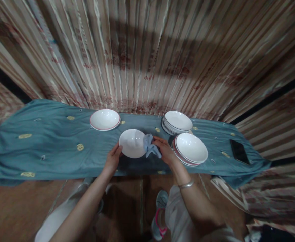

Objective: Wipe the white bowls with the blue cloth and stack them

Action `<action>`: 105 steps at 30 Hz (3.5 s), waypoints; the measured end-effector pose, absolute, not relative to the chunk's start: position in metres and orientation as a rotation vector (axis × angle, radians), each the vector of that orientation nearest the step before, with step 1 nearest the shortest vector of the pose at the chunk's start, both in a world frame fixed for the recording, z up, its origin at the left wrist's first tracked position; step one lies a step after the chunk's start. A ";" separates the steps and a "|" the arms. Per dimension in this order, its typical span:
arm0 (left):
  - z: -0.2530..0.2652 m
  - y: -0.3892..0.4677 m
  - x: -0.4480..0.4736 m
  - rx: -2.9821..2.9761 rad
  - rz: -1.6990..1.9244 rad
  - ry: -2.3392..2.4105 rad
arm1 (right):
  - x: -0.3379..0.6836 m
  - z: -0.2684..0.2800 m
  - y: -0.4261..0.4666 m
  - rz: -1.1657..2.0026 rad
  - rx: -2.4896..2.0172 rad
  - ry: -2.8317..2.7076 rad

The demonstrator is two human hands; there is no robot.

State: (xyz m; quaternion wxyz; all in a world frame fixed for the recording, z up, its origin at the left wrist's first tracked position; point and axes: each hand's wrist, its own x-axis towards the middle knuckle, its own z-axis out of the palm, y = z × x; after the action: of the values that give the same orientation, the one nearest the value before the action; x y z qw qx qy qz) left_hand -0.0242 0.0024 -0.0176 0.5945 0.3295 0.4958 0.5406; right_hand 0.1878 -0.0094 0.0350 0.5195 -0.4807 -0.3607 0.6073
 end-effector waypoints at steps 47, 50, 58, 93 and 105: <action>-0.004 -0.015 -0.006 0.902 1.156 0.967 | 0.151 0.012 -0.007 0.874 -1.281 -2.155; -0.005 -0.013 -0.006 0.878 1.160 0.994 | 0.146 0.008 -0.004 1.067 -1.207 -1.900; 0.000 -0.015 -0.006 0.913 1.155 1.019 | 0.135 0.007 0.003 1.190 -1.143 -1.517; -0.003 -0.016 -0.002 0.953 1.149 1.032 | 0.151 0.007 -0.011 0.364 -1.593 -2.461; -0.012 -0.009 -0.003 0.960 1.176 1.033 | 0.151 0.006 -0.007 0.986 -1.169 -2.090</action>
State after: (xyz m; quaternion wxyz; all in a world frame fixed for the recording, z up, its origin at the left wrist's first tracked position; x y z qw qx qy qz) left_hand -0.0030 -0.0089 -0.0120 0.6074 0.4154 0.4471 0.5086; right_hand 0.1513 -0.0065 0.0064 0.2725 -0.4343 -0.7764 0.3665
